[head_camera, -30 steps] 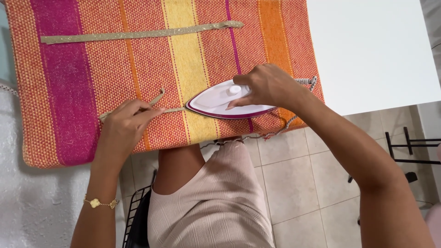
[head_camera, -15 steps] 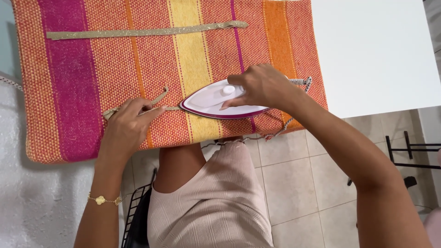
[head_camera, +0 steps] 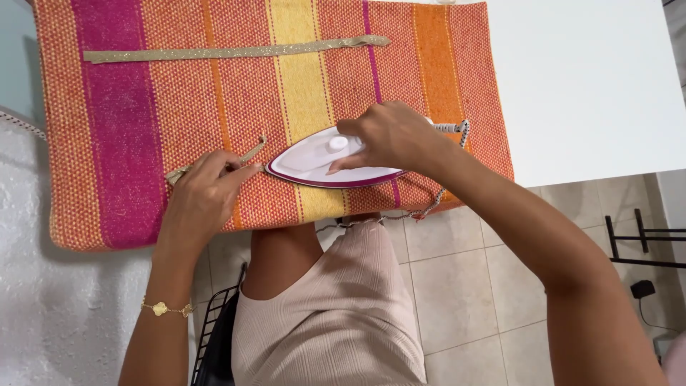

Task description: The person is aligning a thin decorative fabric strip on a larger fabric piece and pressing it with an iron on a work table.

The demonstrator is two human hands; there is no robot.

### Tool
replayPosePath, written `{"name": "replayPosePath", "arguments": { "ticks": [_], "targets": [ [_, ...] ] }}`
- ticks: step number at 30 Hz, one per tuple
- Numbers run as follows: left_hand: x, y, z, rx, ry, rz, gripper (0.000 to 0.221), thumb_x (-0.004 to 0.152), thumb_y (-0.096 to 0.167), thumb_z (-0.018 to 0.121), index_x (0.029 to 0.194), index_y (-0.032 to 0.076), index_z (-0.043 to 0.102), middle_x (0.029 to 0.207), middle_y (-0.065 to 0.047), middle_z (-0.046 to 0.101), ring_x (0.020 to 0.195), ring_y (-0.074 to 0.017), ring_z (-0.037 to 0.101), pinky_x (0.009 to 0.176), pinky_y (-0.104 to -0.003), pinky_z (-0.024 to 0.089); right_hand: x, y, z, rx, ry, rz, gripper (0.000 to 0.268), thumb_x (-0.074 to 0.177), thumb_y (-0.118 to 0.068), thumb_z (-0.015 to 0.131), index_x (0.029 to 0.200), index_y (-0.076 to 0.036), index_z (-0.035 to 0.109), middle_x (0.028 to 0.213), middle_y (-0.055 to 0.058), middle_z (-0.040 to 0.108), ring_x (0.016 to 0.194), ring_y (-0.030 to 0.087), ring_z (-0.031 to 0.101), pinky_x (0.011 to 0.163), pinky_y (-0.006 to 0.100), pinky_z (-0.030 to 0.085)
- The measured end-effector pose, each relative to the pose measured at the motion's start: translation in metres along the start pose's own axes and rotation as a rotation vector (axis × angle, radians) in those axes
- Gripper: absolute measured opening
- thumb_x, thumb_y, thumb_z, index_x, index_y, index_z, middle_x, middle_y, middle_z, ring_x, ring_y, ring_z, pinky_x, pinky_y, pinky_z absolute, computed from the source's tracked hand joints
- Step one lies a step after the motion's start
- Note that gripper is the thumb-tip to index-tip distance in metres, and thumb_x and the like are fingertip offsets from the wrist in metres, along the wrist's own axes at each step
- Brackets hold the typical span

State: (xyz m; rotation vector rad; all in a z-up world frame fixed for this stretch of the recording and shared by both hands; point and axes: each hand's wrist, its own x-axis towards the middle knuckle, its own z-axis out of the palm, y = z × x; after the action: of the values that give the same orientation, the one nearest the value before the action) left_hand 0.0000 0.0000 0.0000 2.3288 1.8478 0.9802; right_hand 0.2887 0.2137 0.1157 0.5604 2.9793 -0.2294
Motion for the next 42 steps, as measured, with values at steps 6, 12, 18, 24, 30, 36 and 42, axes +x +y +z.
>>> {"name": "replayPosePath", "arguments": {
  "ticks": [6, 12, 18, 24, 30, 36, 42],
  "targets": [
    [-0.004, -0.015, -0.01, 0.039, -0.026, -0.033, 0.015, 0.109, 0.022, 0.074, 0.121, 0.016, 0.082, 0.104, -0.006, 0.068, 0.098, -0.0258, 0.073, 0.087, -0.037, 0.061, 0.004, -0.008, -0.002, 0.007, -0.011, 0.006, 0.071, 0.093, -0.083, 0.069, 0.108, -0.014, 0.08, 0.077, 0.017, 0.08, 0.072, 0.037, 0.081, 0.069, 0.045, 0.062],
    [0.01, -0.007, -0.082, 0.288, -0.167, -0.005, 0.024, 0.103, 0.037, 0.082, 0.115, 0.016, 0.085, 0.089, 0.002, 0.075, 0.062, -0.0102, 0.064, 0.049, -0.027, 0.056, 0.01, -0.009, -0.004, -0.013, -0.059, -0.003, 0.073, 0.099, -0.079, 0.06, 0.103, -0.008, 0.079, 0.047, -0.002, 0.049, 0.04, 0.017, 0.045, 0.04, 0.032, 0.04],
    [0.004, -0.026, -0.12, 0.494, -0.307, -0.044, 0.025, 0.11, 0.045, 0.072, 0.12, 0.025, 0.083, 0.093, 0.008, 0.08, 0.059, -0.0057, 0.068, 0.041, -0.017, 0.052, 0.009, -0.01, -0.007, -0.017, -0.047, -0.017, 0.072, 0.1, -0.077, 0.062, 0.102, -0.007, 0.078, 0.048, -0.002, 0.049, 0.04, 0.017, 0.048, 0.039, 0.032, 0.04],
    [-0.021, -0.049, -0.134, 0.582, -0.326, -0.155, 0.026, 0.101, 0.057, 0.078, 0.118, 0.039, 0.085, 0.09, 0.017, 0.078, 0.063, -0.0057, 0.069, 0.049, -0.026, 0.057, 0.011, -0.008, -0.003, -0.057, -0.082, 0.025, 0.075, 0.094, -0.082, 0.066, 0.103, -0.009, 0.077, 0.051, 0.004, 0.059, 0.048, 0.024, 0.06, 0.048, 0.041, 0.051],
    [-0.049, -0.071, -0.142, 0.565, -0.437, -0.415, 0.031, 0.103, 0.045, 0.08, 0.131, 0.032, 0.085, 0.095, 0.005, 0.075, 0.078, -0.0207, 0.073, 0.056, -0.036, 0.056, 0.009, -0.007, -0.002, -0.054, -0.05, 0.002, 0.077, 0.095, -0.082, 0.066, 0.106, -0.007, 0.079, 0.052, 0.007, 0.062, 0.048, 0.027, 0.063, 0.048, 0.041, 0.051],
    [-0.032, -0.007, -0.111, 0.592, -0.21, -0.275, 0.037, 0.112, 0.028, 0.069, 0.146, 0.016, 0.079, 0.145, -0.006, 0.08, 0.135, -0.0268, 0.071, 0.124, -0.043, 0.052, 0.007, -0.004, 0.001, -0.075, -0.014, 0.001, 0.074, 0.094, -0.083, 0.068, 0.102, -0.011, 0.079, 0.051, 0.006, 0.058, 0.049, 0.027, 0.06, 0.045, 0.041, 0.045],
    [-0.022, 0.065, -0.007, 0.331, 0.039, -0.153, 0.063, 0.118, 0.04, 0.052, 0.168, 0.001, 0.049, 0.178, -0.018, 0.04, 0.166, -0.0369, 0.027, 0.135, -0.061, 0.014, 0.003, -0.007, -0.008, -0.063, 0.017, 0.012, 0.069, 0.092, -0.084, 0.072, 0.104, -0.017, 0.082, 0.072, 0.011, 0.079, 0.067, 0.034, 0.079, 0.067, 0.041, 0.061]
  ]
}}
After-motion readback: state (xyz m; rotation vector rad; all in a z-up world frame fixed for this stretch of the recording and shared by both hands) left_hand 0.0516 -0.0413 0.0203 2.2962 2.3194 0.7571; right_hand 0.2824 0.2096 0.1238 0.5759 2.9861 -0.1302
